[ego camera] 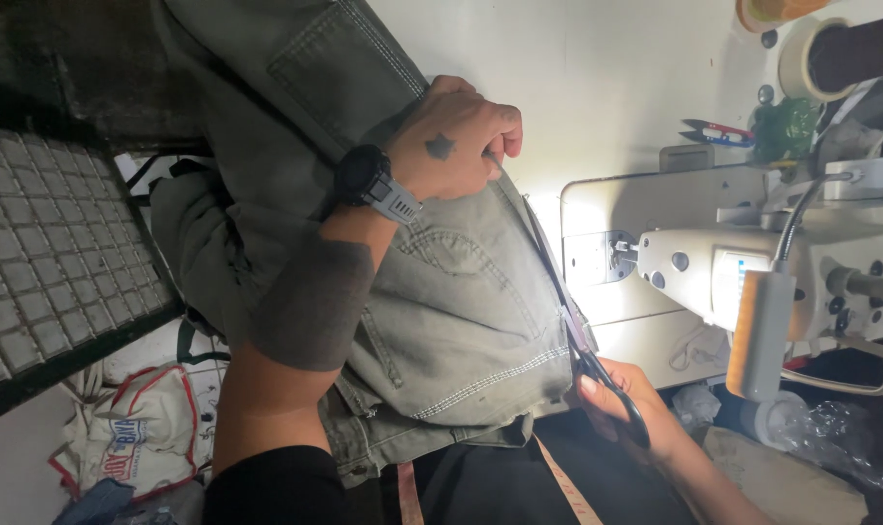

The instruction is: The person uses scissors to cut the seams of a pair of grey pants, removing the stitching along the leg. They then turn the pants inside out and continue to cut and adjust the fabric.

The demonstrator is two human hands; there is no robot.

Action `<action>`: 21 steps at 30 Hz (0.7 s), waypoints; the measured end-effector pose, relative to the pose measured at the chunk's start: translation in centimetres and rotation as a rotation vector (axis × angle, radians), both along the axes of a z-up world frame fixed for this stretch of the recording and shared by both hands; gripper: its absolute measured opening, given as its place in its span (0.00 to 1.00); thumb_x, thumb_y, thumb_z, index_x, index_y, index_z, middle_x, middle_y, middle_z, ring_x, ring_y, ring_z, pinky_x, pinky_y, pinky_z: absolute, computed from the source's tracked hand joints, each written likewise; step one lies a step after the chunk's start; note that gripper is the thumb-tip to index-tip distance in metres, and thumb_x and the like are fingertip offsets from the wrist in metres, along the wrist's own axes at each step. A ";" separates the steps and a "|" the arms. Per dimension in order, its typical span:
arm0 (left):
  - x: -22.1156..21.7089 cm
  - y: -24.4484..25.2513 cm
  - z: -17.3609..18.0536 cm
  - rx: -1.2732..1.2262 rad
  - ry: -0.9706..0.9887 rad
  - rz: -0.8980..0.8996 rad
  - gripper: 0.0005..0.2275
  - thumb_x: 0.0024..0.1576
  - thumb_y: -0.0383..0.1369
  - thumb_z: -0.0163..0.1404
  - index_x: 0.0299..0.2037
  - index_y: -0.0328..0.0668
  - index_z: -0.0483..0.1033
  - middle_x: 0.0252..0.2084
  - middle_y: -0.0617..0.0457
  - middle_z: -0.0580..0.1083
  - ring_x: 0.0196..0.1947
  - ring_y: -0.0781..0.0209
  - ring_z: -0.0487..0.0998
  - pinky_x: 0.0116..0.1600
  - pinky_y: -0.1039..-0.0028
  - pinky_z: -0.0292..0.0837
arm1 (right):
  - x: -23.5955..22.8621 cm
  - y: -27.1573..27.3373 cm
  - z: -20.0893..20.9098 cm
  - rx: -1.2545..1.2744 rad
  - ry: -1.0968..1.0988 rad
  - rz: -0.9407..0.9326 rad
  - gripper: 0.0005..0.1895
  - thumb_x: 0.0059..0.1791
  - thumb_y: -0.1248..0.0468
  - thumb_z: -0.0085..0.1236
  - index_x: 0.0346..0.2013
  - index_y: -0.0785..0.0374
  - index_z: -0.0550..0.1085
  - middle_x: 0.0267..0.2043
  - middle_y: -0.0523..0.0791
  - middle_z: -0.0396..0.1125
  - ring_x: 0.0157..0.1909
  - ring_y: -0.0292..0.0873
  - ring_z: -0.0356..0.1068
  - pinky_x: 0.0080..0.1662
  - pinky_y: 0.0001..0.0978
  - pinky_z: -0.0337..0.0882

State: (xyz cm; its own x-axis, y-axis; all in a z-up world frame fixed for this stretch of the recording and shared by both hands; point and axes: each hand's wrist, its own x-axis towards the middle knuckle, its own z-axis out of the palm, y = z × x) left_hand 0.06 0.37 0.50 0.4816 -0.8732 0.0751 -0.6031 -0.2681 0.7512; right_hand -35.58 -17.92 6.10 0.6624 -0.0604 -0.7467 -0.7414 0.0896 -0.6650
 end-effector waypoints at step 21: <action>0.5 0.3 -0.6 -0.109 -0.104 -0.023 0.12 0.44 0.23 0.63 0.36 0.44 0.76 0.31 0.54 0.81 0.30 0.53 0.80 0.50 0.60 0.70 | 0.5 -0.7 -1.6 -0.079 0.092 -0.027 0.23 0.48 0.60 0.68 0.19 0.61 0.62 0.16 0.43 0.56 0.14 0.33 0.48 0.16 0.26 0.42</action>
State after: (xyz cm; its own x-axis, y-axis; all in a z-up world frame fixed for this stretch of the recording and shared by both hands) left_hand 0.51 0.65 -0.05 0.4460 -0.8680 0.2183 -0.6844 -0.1736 0.7081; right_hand -35.10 -18.61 4.52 0.5889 -0.1384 -0.7963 -0.7975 0.0602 -0.6003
